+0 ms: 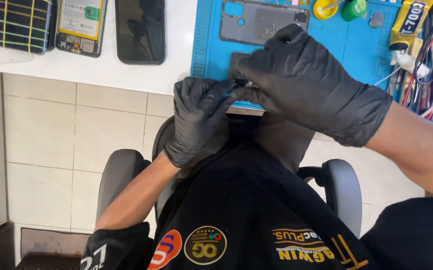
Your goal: The person removes the back cover of a smartphone and uses a screwdriver to unscrew internal components. They then use a red-handled tool to pry and disconnect parts inside the device.
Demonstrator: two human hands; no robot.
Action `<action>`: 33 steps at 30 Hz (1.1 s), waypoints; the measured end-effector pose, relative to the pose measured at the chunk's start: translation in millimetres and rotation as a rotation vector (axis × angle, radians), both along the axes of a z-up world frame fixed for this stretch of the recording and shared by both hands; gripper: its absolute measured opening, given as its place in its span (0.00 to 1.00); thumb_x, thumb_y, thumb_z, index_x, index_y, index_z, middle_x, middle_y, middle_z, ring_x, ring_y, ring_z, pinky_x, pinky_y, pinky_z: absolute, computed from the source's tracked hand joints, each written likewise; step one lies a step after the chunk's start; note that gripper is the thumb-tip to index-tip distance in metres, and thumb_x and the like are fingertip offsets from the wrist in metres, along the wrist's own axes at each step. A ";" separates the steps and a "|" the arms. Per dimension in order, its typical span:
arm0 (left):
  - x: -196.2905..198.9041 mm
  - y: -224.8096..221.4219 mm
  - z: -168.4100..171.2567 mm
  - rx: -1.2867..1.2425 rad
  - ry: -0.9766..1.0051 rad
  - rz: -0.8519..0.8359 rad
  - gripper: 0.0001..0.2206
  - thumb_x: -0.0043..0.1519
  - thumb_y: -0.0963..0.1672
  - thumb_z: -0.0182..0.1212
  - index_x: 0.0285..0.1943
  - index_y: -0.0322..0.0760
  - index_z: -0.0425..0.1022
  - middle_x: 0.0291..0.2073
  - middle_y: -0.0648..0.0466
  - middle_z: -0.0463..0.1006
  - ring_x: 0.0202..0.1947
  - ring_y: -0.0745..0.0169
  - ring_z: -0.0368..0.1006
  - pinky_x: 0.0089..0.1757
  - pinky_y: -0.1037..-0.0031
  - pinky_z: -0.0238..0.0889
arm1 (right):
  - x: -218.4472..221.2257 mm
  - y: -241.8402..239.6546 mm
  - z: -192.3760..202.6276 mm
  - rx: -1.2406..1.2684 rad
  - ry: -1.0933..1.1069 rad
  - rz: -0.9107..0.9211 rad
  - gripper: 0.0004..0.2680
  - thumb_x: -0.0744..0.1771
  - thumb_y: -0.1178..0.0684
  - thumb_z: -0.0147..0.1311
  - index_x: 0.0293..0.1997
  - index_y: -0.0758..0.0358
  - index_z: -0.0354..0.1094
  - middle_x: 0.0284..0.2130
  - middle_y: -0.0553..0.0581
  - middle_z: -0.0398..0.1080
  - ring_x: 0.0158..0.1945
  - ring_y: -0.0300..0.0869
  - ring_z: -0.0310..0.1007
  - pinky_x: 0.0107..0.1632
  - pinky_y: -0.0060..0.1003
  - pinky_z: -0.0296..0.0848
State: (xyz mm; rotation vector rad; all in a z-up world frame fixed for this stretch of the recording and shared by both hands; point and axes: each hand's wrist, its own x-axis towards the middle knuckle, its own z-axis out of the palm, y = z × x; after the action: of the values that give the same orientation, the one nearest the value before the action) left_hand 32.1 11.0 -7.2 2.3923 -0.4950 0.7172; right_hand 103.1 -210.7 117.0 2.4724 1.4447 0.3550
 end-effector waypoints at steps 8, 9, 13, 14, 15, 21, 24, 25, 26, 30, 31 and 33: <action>-0.4 -12.0 3.1 0.130 -0.111 0.076 0.13 0.71 0.53 0.73 0.57 0.49 0.84 0.40 0.50 0.72 0.42 0.46 0.69 0.43 0.55 0.67 | -6.0 -1.3 19.1 0.111 0.110 -0.037 0.08 0.78 0.47 0.55 0.67 0.38 0.70 0.34 0.41 0.69 0.37 0.49 0.72 0.55 0.46 0.64; 0.4 -12.1 1.0 0.130 -0.110 0.076 0.13 0.71 0.53 0.73 0.57 0.49 0.84 0.40 0.50 0.72 0.42 0.46 0.69 0.43 0.55 0.67 | -5.9 -1.1 20.1 0.112 0.111 -0.037 0.08 0.78 0.47 0.55 0.67 0.38 0.70 0.34 0.41 0.69 0.37 0.49 0.72 0.55 0.46 0.64; 2.4 -10.6 -8.6 0.063 -0.095 0.039 0.09 0.72 0.48 0.75 0.58 0.49 0.86 0.40 0.51 0.72 0.42 0.45 0.68 0.45 0.53 0.65 | 2.0 -4.7 15.7 -0.010 -0.011 -0.054 0.02 0.77 0.47 0.51 0.55 0.39 0.68 0.30 0.47 0.66 0.36 0.48 0.73 0.51 0.46 0.68; 2.6 -9.8 -11.5 0.043 -0.088 0.039 0.09 0.72 0.48 0.75 0.59 0.51 0.86 0.41 0.51 0.73 0.43 0.45 0.69 0.47 0.52 0.68 | 5.8 -6.8 12.4 0.040 0.085 -0.068 0.06 0.76 0.51 0.53 0.42 0.46 0.71 0.31 0.51 0.69 0.37 0.53 0.74 0.54 0.50 0.69; 2.6 -9.1 -8.8 0.044 -0.088 0.038 0.09 0.72 0.48 0.75 0.59 0.51 0.86 0.41 0.51 0.73 0.43 0.45 0.69 0.47 0.52 0.68 | 8.0 -6.6 9.8 0.041 0.085 -0.069 0.06 0.76 0.51 0.53 0.42 0.46 0.71 0.31 0.51 0.69 0.37 0.53 0.74 0.54 0.50 0.69; 16.0 2.4 -2.3 -0.073 -0.007 0.036 0.05 0.71 0.45 0.74 0.52 0.44 0.88 0.42 0.54 0.74 0.42 0.47 0.67 0.46 0.54 0.59 | 21.1 -7.1 -10.0 -0.016 0.009 -0.099 0.11 0.79 0.43 0.52 0.39 0.46 0.69 0.30 0.52 0.69 0.32 0.51 0.71 0.43 0.48 0.67; 36.2 14.3 6.0 -0.106 -0.008 0.071 0.08 0.69 0.45 0.78 0.56 0.49 0.88 0.44 0.57 0.76 0.46 0.49 0.69 0.49 0.56 0.59 | 21.5 -6.9 -11.5 0.004 -0.009 -0.111 0.15 0.81 0.39 0.50 0.40 0.46 0.71 0.29 0.51 0.70 0.30 0.51 0.71 0.46 0.49 0.70; 43.2 16.6 16.0 -0.156 -0.027 0.039 0.07 0.69 0.42 0.79 0.54 0.43 0.89 0.42 0.56 0.76 0.46 0.50 0.70 0.49 0.58 0.62 | 21.6 -7.4 -10.5 -0.012 0.001 -0.111 0.13 0.80 0.42 0.51 0.40 0.47 0.71 0.30 0.51 0.70 0.32 0.51 0.72 0.45 0.48 0.69; 50.2 18.9 26.0 -0.206 -0.046 0.007 0.06 0.68 0.40 0.80 0.52 0.36 0.90 0.41 0.55 0.75 0.46 0.51 0.70 0.50 0.59 0.65 | 21.7 -7.9 -9.3 -0.028 0.011 -0.111 0.10 0.78 0.45 0.51 0.40 0.48 0.71 0.30 0.52 0.70 0.33 0.51 0.73 0.44 0.48 0.68; 81.8 23.6 21.9 -0.132 -0.036 -0.033 0.07 0.69 0.43 0.81 0.53 0.44 0.89 0.39 0.57 0.71 0.45 0.51 0.67 0.53 0.55 0.62 | 21.1 -7.6 -13.1 -0.015 0.027 -0.118 0.10 0.78 0.45 0.52 0.40 0.49 0.71 0.31 0.52 0.70 0.33 0.51 0.72 0.43 0.48 0.67; 91.5 22.3 20.8 -0.083 -0.067 -0.094 0.07 0.68 0.43 0.82 0.52 0.44 0.89 0.41 0.58 0.72 0.45 0.51 0.68 0.49 0.56 0.62 | 21.2 -7.2 -14.7 0.068 0.095 -0.130 0.12 0.79 0.45 0.53 0.39 0.49 0.69 0.28 0.50 0.70 0.30 0.53 0.73 0.51 0.48 0.67; 109.4 15.6 16.0 -0.035 -0.100 -0.157 0.08 0.68 0.43 0.83 0.52 0.45 0.88 0.43 0.59 0.73 0.45 0.50 0.69 0.45 0.58 0.63 | 17.7 -2.9 -17.4 0.149 0.161 -0.142 0.14 0.81 0.44 0.54 0.37 0.49 0.67 0.25 0.49 0.70 0.27 0.56 0.74 0.58 0.49 0.68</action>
State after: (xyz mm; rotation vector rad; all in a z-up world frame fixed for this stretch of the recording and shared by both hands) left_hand 141.4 26.6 8.8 2.2642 -0.6974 0.7706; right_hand 120.8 -213.5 99.6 2.7620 1.3339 0.2482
